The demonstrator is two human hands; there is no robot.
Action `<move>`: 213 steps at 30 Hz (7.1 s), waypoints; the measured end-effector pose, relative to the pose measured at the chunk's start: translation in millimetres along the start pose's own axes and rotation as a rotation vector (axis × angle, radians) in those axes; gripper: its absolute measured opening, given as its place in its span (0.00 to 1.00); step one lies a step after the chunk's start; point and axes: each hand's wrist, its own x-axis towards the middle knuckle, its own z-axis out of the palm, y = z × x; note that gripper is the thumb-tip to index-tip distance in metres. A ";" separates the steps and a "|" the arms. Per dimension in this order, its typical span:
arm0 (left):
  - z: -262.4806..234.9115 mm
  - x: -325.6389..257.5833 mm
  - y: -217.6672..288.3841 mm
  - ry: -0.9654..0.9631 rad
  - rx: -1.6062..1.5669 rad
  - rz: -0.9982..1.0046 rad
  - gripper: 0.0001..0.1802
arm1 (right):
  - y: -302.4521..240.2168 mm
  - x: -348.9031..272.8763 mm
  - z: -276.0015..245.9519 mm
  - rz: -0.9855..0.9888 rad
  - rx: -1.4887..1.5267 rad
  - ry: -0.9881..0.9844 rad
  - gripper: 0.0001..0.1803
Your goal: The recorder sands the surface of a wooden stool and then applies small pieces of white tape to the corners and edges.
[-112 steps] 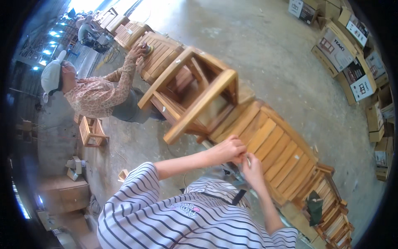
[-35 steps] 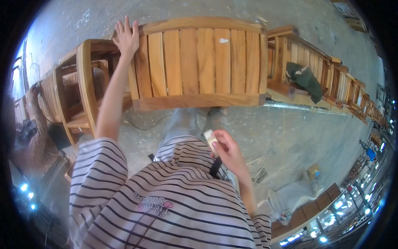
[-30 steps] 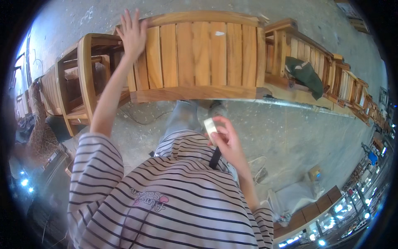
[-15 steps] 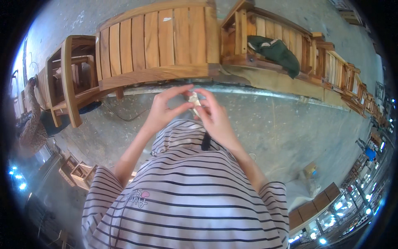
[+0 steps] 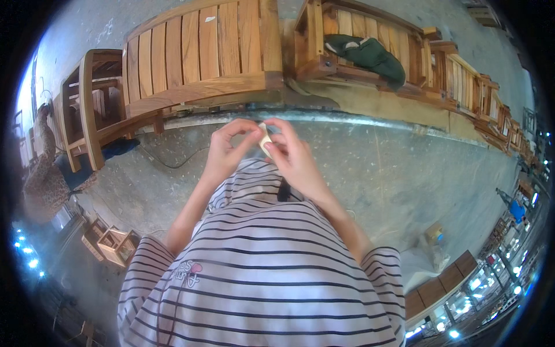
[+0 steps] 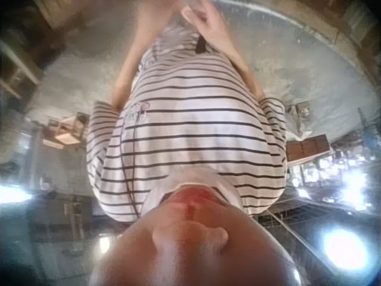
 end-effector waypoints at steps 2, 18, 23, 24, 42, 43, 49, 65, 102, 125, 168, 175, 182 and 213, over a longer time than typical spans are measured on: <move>-2.8 -4.2 1.6 0.017 0.014 -0.002 0.06 | 2.8 1.7 5.5 -0.024 0.028 0.016 0.21; -70.9 -6.7 3.9 -0.084 0.286 0.171 0.09 | 1.9 11.5 69.6 -0.049 -0.104 0.192 0.08; -89.8 -8.8 25.2 -0.056 0.038 -0.028 0.08 | -21.4 5.3 81.2 -0.052 0.167 0.082 0.16; -94.7 -9.7 30.3 -0.056 0.038 -0.029 0.08 | -32.8 2.6 82.3 -0.064 0.193 0.024 0.19; -109.9 -8.7 86.8 -0.238 -0.476 -0.140 0.24 | -117.0 -30.5 99.7 -0.232 0.341 -0.107 0.36; -112.7 -8.4 87.6 -0.243 -0.475 -0.139 0.24 | -119.8 -31.8 99.2 -0.206 0.378 -0.072 0.37; -117.5 -17.8 120.0 0.019 0.576 0.717 0.18 | -115.1 -30.0 90.4 -0.338 0.366 0.034 0.41; -93.4 13.0 122.7 -0.008 0.602 0.840 0.11 | -118.1 -33.4 73.4 -0.303 0.126 0.127 0.44; -94.1 -11.6 118.5 -0.096 0.421 0.410 0.12 | -103.7 -32.0 68.0 -0.345 -0.079 0.082 0.45; -85.1 -26.5 96.2 0.003 0.397 0.372 0.11 | -94.1 -27.1 63.1 -0.338 -0.414 0.005 0.49; -113.9 -13.2 88.0 -0.607 0.284 0.280 0.13 | -69.3 7.9 33.1 0.355 0.655 -0.413 0.35; -107.2 -10.6 93.3 -0.550 0.256 0.274 0.15 | -74.0 12.5 31.1 0.322 0.621 -0.444 0.34; -98.9 -12.6 85.7 -0.558 0.231 0.413 0.12 | -73.3 15.7 27.3 0.338 0.613 -0.478 0.35; -100.4 -17.6 111.1 -0.473 0.422 0.492 0.16 | -85.0 10.3 30.2 0.322 0.470 -0.398 0.36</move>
